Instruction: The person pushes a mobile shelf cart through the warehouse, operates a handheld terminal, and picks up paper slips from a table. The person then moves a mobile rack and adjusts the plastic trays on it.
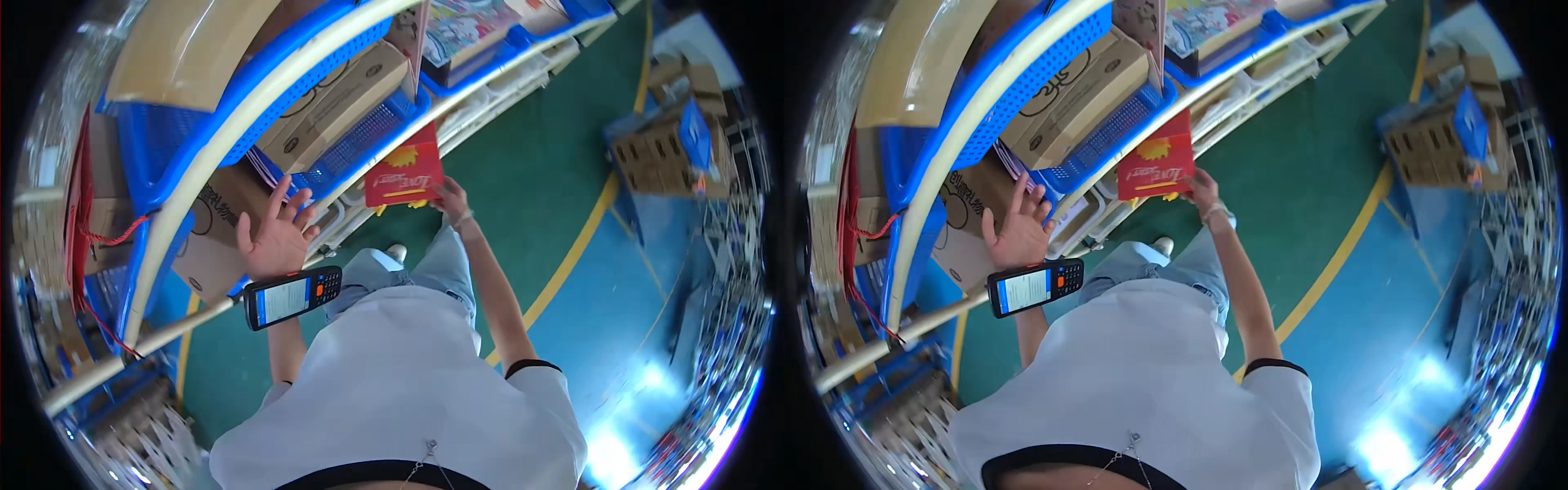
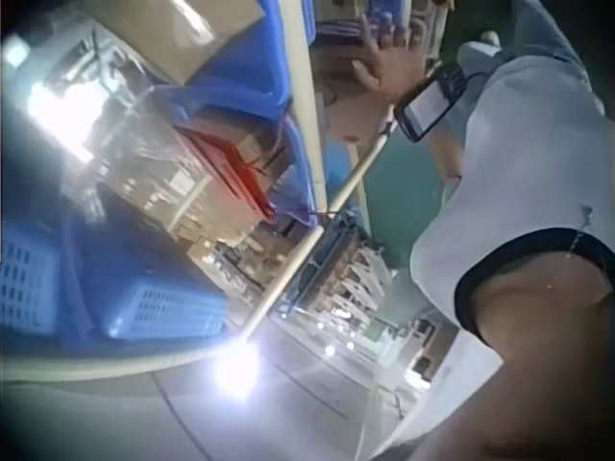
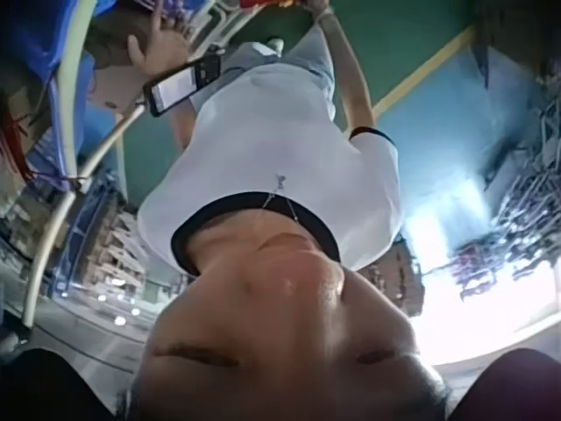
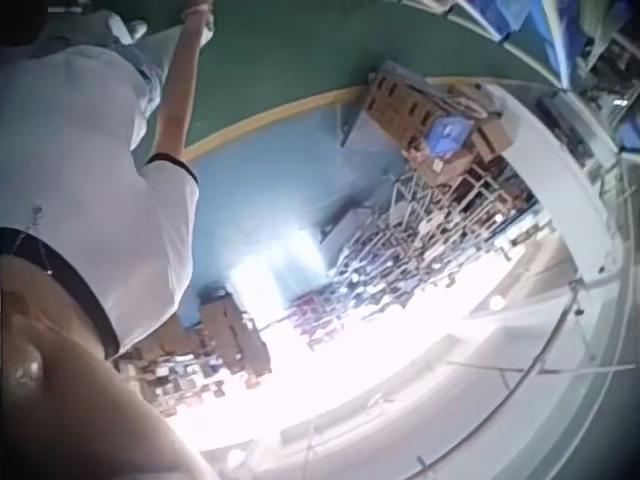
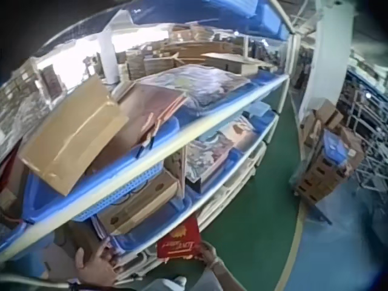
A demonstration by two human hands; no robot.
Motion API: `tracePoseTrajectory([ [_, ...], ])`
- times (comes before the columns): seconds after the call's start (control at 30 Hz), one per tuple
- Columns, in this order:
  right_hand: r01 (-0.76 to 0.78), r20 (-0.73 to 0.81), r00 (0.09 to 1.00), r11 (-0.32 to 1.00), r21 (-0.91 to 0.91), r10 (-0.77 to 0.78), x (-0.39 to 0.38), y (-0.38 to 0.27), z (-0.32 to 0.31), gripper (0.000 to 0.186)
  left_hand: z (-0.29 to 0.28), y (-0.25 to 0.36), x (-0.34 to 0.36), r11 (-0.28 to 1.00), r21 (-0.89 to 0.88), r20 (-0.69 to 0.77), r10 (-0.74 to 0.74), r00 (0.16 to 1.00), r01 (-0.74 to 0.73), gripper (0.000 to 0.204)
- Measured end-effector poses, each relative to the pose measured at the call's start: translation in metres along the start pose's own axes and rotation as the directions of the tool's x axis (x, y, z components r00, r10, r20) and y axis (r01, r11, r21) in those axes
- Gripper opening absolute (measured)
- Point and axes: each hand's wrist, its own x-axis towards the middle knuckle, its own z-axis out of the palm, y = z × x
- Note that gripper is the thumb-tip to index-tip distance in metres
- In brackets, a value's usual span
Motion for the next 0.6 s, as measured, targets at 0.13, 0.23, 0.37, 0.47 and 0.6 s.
tracePoseTrajectory([
  [0.13,-0.130,0.059,0.990,0.991,0.044,0.127,0.081,0.020,0.022,0.032,0.032,-0.032,-0.012,0.975,0.036,-0.102,0.223,0.970,-0.220,0.069],
  [0.23,-0.229,0.126,0.967,0.973,0.040,0.223,0.125,0.040,0.041,0.031,0.058,-0.065,-0.024,0.915,0.088,-0.154,0.403,0.902,-0.394,0.068],
  [0.37,-0.335,0.134,0.937,0.939,0.076,0.323,0.193,0.060,0.054,0.029,0.086,-0.100,-0.049,0.809,0.204,-0.286,0.588,0.757,-0.551,0.068],
  [0.47,-0.382,0.095,0.923,0.915,0.130,0.372,0.220,0.073,0.026,0.029,0.092,-0.110,-0.061,0.750,0.181,-0.349,0.654,0.671,-0.636,0.067],
  [0.6,-0.280,-0.015,0.955,0.922,0.268,0.295,0.258,0.015,-0.082,0.028,0.107,-0.087,-0.032,0.444,0.728,-0.232,0.877,0.421,-0.522,0.062],
])
